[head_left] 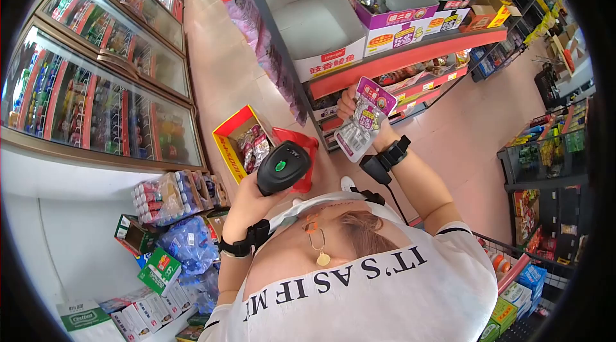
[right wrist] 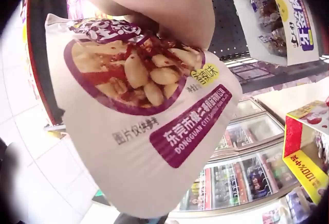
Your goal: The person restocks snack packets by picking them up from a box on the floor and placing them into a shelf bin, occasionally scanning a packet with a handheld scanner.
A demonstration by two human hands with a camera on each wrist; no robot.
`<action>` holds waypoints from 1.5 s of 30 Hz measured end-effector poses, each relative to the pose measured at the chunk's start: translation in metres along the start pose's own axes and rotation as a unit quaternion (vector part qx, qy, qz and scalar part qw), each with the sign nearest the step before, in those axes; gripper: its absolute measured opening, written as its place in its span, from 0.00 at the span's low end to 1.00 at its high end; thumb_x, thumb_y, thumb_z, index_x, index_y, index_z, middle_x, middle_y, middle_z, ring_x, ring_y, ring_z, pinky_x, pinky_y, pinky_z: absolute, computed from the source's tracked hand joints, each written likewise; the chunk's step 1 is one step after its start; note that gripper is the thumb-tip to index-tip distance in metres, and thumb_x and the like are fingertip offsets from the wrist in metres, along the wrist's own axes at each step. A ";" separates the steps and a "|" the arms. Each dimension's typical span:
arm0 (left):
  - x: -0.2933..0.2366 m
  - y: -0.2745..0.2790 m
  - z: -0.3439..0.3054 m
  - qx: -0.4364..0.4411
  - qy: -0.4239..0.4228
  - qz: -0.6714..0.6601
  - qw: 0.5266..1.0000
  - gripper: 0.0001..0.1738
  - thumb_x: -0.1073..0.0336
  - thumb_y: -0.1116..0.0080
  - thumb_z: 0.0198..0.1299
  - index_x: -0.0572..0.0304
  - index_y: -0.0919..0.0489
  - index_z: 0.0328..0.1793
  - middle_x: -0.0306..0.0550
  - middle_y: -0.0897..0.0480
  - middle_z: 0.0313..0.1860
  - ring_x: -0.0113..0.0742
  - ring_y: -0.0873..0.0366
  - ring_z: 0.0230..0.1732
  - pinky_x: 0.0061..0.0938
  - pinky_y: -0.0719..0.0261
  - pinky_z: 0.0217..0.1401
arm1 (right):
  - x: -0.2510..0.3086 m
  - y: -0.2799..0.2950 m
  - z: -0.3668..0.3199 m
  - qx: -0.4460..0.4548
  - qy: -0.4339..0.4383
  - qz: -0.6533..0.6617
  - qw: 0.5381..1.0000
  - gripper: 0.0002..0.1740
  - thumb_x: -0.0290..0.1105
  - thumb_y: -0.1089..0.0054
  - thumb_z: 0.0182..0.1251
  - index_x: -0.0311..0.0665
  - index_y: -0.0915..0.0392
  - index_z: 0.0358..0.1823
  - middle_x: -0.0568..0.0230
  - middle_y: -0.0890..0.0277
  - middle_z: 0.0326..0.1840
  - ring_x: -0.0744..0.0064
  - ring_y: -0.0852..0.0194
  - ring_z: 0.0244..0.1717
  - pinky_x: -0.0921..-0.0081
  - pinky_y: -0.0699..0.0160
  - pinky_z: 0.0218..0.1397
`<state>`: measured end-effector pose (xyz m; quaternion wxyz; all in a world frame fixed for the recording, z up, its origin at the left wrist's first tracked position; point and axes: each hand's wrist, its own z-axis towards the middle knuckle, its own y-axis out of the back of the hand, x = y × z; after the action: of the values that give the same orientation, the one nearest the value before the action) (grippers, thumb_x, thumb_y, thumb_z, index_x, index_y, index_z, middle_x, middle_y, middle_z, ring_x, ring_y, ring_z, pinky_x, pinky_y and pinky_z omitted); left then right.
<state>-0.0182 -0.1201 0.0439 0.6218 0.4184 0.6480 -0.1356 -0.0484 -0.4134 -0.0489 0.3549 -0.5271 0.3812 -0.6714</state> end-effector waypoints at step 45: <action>0.095 0.092 -0.102 -0.141 0.194 -0.003 0.971 0.13 0.61 0.33 0.52 0.66 0.18 0.36 0.40 0.21 0.22 0.25 0.25 0.25 0.25 0.27 0.31 | -0.213 0.088 0.032 -0.344 -0.305 -0.069 0.885 0.08 0.24 0.60 0.59 0.34 0.28 0.33 0.60 0.26 0.31 0.64 0.26 0.33 0.68 0.24 0.47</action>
<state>-0.0117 0.0434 0.0078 0.5368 0.3431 0.7698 0.0388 0.0305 -0.2710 -0.2146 0.2027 -0.8201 0.4240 -0.3266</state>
